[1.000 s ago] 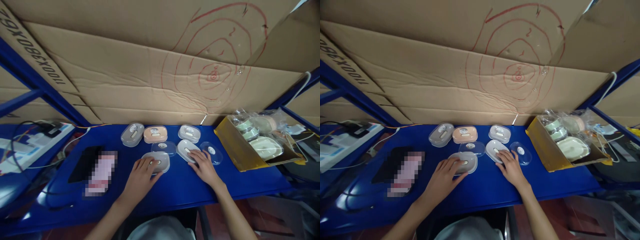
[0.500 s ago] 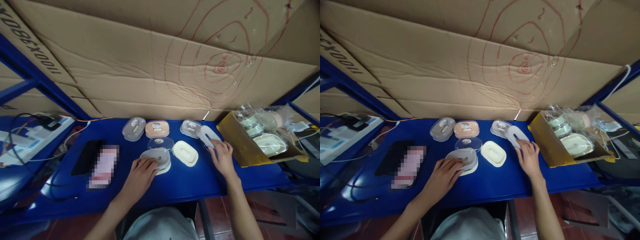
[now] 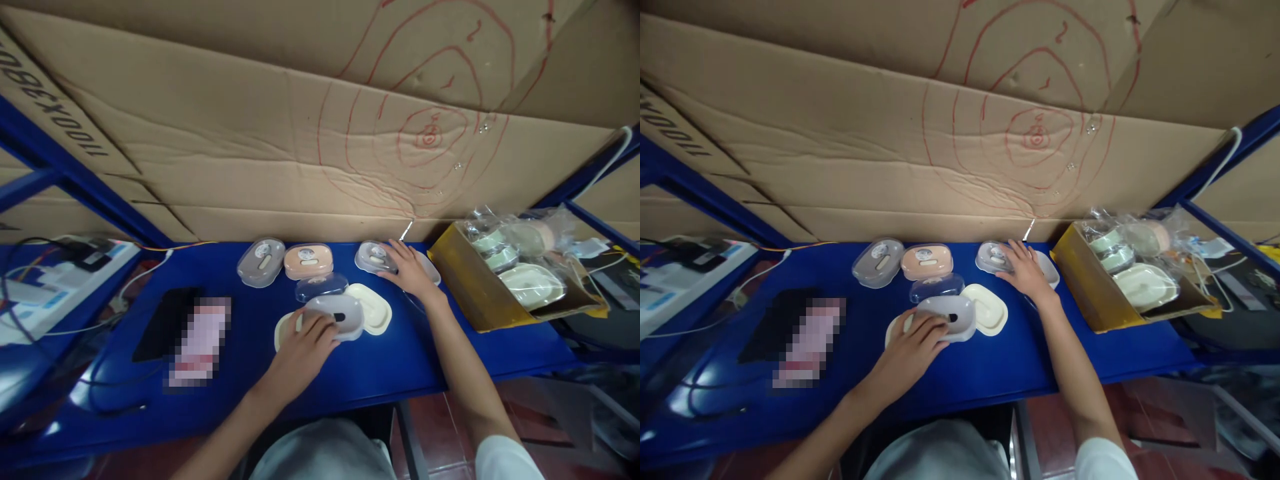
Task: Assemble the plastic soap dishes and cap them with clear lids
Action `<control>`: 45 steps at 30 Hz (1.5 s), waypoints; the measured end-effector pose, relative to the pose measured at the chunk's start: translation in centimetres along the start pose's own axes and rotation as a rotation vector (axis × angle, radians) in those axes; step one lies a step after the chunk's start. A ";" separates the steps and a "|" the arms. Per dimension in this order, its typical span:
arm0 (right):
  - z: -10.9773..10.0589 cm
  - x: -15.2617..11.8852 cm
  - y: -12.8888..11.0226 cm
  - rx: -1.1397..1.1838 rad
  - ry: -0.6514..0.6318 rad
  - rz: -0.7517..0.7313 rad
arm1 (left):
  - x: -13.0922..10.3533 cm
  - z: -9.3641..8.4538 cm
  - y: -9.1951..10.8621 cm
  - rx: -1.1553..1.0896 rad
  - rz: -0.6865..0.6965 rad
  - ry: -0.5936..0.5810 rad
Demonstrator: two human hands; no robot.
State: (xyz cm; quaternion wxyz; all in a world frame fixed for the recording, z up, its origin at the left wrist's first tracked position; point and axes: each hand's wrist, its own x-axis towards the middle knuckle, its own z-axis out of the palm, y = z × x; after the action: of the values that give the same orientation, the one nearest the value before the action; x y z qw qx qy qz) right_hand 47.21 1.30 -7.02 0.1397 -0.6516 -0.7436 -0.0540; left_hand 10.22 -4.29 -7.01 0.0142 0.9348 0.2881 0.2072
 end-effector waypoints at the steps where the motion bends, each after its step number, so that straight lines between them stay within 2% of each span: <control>1: 0.3 0.7 -0.1 0.014 -0.009 -0.002 | 0.6 0.5 0.2 0.009 0.014 -0.005; 3: 0.8 1.3 0.1 0.036 0.006 0.009 | 1.8 1.4 0.4 0.031 0.028 -0.018; 6: 0.8 0.6 1.0 0.061 0.065 0.043 | 3.3 2.0 1.0 0.073 0.027 -0.060; 10: 0.3 -0.6 2.1 0.029 0.168 0.164 | 5.0 1.1 0.5 0.033 0.036 -0.073; 12: 0.3 -0.7 1.7 -0.002 0.207 0.220 | 6.1 0.2 -1.4 -0.012 -0.024 -0.047; 14: 0.4 -0.5 0.6 -0.017 0.227 0.216 | 7.3 -0.6 -4.3 -0.007 -0.133 -0.028; 18: 1.5 0.0 -2.5 0.021 0.155 0.056 | 9.6 -1.0 -10.3 0.030 -0.214 -0.066; 20: 2.2 0.1 -3.6 0.039 0.104 0.004 | 10.2 -0.7 -12.1 0.047 -0.225 -0.105; 22: 2.7 0.1 -3.9 0.049 0.075 -0.013 | 10.5 -0.5 -12.9 0.058 -0.234 -0.128; 25: 3.0 0.2 -3.7 0.058 0.059 -0.009 | 10.5 -0.8 -12.9 0.065 -0.254 -0.133; 30: 2.4 0.3 -3.8 0.050 0.069 -0.005 | 10.0 -1.3 -11.6 0.074 -0.261 -0.103; 34: 1.8 0.3 -3.8 0.008 0.126 0.046 | 9.6 -0.7 -10.6 0.073 -0.222 -0.097; 40: 1.7 0.2 -3.3 -0.050 0.178 0.127 | 9.6 -0.2 -10.9 0.097 -0.267 -0.085; 45: 1.9 0.1 -4.0 -0.008 0.088 0.001 | 9.1 0.1 -10.0 0.152 -0.208 -0.112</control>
State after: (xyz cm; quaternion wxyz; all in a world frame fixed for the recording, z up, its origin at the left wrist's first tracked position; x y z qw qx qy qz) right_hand 42.97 1.32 -8.38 0.1696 -0.6495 -0.7363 -0.0857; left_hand 11.74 8.96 -5.06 -0.0189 0.9084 0.3971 0.1297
